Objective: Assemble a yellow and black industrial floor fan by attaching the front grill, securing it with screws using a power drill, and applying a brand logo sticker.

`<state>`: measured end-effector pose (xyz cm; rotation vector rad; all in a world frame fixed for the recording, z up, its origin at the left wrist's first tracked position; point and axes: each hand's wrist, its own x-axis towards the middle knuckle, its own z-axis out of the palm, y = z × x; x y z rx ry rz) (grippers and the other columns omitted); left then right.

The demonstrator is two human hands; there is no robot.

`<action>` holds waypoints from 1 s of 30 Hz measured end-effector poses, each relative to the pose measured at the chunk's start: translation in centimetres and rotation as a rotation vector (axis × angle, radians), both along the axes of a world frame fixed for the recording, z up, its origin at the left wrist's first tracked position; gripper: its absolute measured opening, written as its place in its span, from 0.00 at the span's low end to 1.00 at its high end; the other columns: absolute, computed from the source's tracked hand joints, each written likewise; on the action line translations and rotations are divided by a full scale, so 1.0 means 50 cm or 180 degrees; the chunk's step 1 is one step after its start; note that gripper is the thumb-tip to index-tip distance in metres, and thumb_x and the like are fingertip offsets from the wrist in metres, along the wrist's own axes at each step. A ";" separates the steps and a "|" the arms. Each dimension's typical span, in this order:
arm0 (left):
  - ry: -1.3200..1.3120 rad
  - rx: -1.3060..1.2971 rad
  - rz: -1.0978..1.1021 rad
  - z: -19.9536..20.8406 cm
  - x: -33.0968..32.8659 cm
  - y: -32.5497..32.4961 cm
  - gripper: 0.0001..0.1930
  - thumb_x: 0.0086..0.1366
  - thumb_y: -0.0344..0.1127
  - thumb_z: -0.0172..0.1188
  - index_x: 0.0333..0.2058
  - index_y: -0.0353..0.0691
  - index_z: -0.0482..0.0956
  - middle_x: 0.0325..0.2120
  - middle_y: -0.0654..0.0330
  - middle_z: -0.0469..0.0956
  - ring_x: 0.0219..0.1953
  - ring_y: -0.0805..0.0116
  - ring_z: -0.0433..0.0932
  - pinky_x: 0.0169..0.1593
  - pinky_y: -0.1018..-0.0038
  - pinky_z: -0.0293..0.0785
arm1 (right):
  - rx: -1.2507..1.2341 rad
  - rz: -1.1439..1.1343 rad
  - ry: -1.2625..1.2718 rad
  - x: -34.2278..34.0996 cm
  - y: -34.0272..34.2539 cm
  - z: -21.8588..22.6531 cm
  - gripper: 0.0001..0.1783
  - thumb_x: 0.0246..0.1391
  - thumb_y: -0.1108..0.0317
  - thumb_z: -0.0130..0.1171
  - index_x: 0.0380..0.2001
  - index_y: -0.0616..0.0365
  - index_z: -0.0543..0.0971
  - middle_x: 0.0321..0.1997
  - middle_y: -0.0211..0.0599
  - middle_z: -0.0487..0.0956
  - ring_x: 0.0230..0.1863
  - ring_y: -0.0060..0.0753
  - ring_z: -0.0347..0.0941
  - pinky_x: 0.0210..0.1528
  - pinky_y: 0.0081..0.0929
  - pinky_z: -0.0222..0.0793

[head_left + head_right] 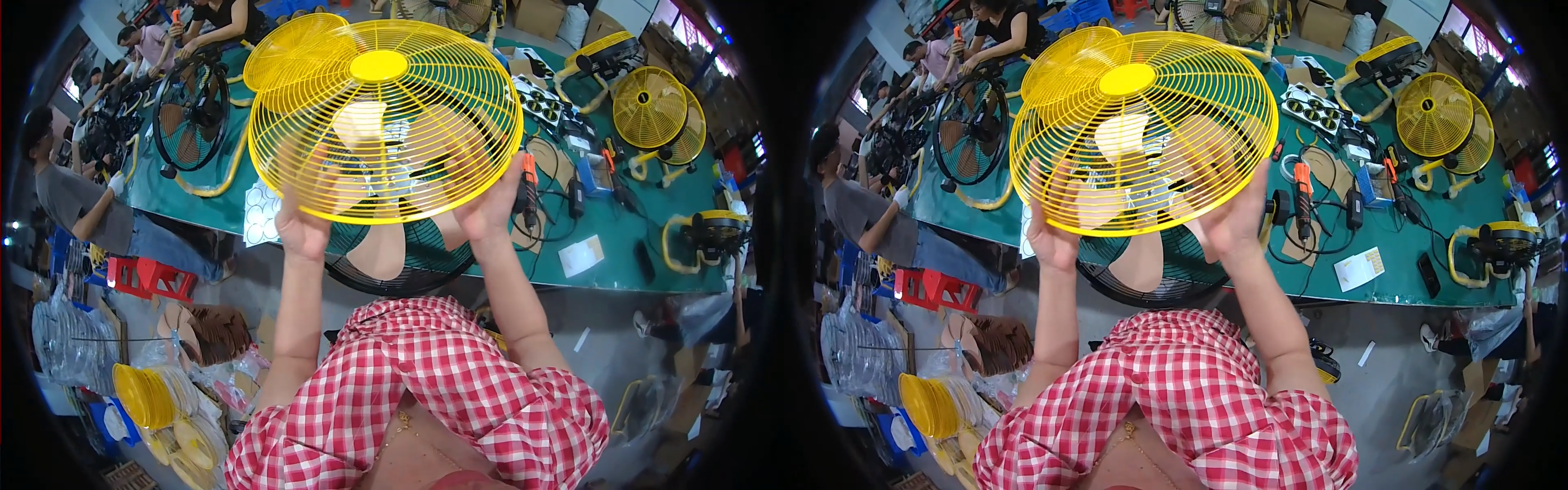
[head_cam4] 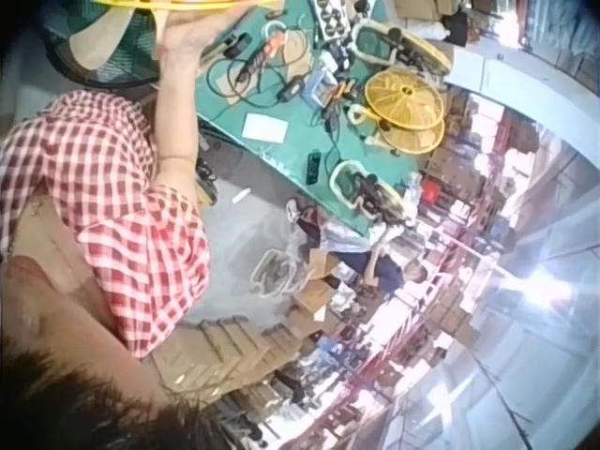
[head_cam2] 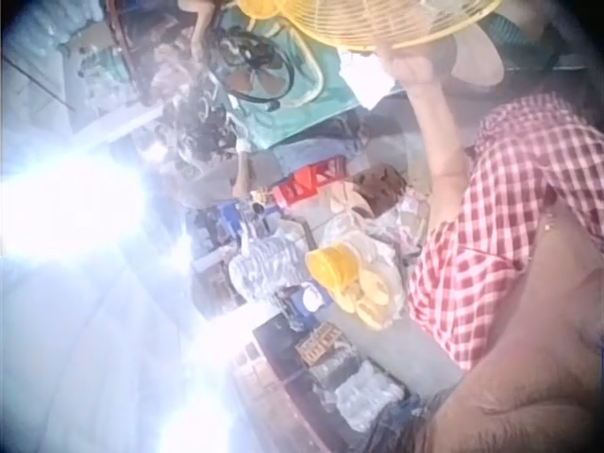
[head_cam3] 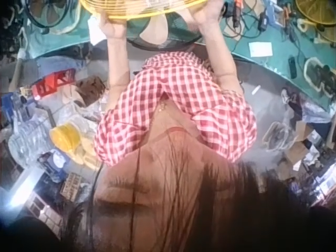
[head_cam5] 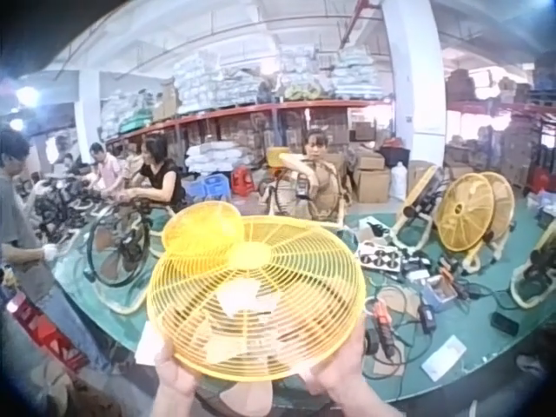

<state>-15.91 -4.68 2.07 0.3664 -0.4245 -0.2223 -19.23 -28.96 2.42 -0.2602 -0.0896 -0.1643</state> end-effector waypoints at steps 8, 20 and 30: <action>0.0144 0.0252 -0.0204 -0.006 0.054 0.095 0.28 0.65 0.49 0.43 0.58 0.38 0.56 0.54 0.49 0.64 0.56 0.55 0.63 0.60 0.61 0.57 | -0.0162 0.0764 -0.0031 0.064 -0.168 -0.015 0.40 0.51 0.41 0.48 0.56 0.64 0.61 0.53 0.57 0.67 0.52 0.53 0.65 0.55 0.43 0.62; 0.0263 0.0740 0.0097 -0.037 -0.049 -0.026 0.42 0.53 0.60 0.54 0.62 0.52 0.47 0.62 0.57 0.48 0.63 0.53 0.50 0.62 0.55 0.49 | 0.0353 0.0413 -0.0409 -0.021 -0.005 -0.049 0.35 0.48 0.69 0.55 0.60 0.48 0.57 0.60 0.54 0.60 0.61 0.47 0.57 0.62 0.35 0.55; 0.0352 -0.0449 -0.0344 -0.076 -0.022 0.007 0.27 0.66 0.35 0.42 0.61 0.45 0.48 0.60 0.47 0.51 0.60 0.54 0.56 0.61 0.59 0.56 | -0.0072 0.1167 -0.0536 -0.035 -0.042 -0.068 0.49 0.44 0.29 0.44 0.63 0.46 0.49 0.65 0.53 0.50 0.64 0.54 0.49 0.62 0.50 0.47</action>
